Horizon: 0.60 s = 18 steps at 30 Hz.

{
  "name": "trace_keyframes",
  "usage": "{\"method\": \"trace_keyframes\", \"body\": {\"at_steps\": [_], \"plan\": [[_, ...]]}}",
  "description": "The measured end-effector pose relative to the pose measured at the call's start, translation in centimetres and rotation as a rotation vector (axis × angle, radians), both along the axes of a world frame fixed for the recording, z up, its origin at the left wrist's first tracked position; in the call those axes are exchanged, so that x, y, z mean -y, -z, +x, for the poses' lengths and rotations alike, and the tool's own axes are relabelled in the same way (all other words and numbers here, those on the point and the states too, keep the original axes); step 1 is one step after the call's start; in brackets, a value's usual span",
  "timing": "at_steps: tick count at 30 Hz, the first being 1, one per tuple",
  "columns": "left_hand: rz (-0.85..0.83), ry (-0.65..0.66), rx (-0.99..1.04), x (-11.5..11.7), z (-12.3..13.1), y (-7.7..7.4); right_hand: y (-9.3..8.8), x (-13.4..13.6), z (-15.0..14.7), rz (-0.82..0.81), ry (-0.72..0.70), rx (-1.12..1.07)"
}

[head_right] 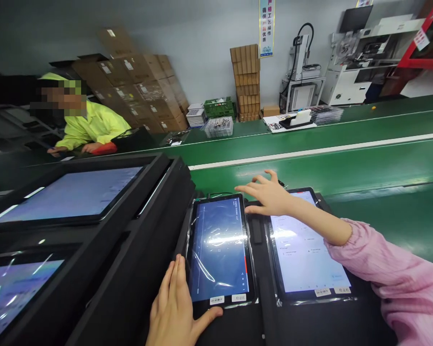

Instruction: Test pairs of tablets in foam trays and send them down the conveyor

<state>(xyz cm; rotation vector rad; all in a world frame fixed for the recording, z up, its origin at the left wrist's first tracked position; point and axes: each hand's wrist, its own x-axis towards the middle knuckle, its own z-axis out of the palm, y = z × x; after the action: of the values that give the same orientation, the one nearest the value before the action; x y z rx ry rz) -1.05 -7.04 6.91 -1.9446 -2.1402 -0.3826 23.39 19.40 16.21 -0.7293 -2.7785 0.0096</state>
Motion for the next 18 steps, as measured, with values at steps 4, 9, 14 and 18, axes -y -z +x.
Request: {"method": "trace_keyframes", "body": {"at_steps": [4,9,14,18], "plan": [[0.013,0.006,-0.03,0.0,0.0,-0.2,-1.5,2.0,4.4,-0.004,0.074,-0.077],[0.044,0.024,-0.064,-0.5,0.5,-0.5,-1.6,7.1,11.0,0.038,0.15,-0.199],[-0.01,0.026,-0.011,-0.3,0.4,-1.0,2.4,10.0,13.6,0.167,0.243,-0.527],[-0.184,0.203,0.172,0.4,-0.9,-4.1,5.3,9.7,13.7,0.178,0.315,-0.812]]}}
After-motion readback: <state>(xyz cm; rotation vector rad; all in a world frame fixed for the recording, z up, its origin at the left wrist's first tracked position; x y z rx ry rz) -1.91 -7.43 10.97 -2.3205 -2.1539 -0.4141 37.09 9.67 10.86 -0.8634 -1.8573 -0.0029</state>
